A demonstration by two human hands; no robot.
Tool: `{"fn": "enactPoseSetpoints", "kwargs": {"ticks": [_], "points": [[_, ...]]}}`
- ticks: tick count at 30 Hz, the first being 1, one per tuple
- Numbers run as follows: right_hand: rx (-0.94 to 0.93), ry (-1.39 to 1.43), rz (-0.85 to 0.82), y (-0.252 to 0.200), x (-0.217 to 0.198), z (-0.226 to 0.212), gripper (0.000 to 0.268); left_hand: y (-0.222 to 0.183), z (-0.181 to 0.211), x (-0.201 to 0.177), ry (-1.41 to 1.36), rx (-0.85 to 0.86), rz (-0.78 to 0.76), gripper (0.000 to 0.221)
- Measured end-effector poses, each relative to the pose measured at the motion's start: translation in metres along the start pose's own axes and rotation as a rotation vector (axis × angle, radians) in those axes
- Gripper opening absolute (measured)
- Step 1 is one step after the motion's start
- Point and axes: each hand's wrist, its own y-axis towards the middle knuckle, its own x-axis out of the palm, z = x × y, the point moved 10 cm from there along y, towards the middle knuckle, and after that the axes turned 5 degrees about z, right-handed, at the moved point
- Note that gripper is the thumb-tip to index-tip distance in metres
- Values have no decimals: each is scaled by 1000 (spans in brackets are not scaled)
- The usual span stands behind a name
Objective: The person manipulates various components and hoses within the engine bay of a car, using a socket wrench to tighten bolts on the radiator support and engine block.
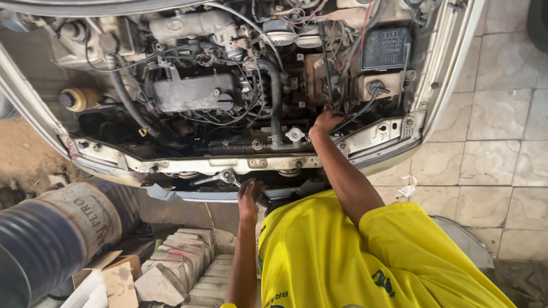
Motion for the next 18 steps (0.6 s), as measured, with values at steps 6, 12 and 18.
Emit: {"fn": "enactPoseSetpoints", "kwargs": {"ticks": [6,12,18], "points": [[172,121,-39,7,10,14,32,4,22,27,40,62,-45,27],[310,34,-45,15,15,33,32,-4,22,21,57,53,-37,27],[315,38,-9,24,10,37,25,-18,16,13,73,31,-29,28]]}}
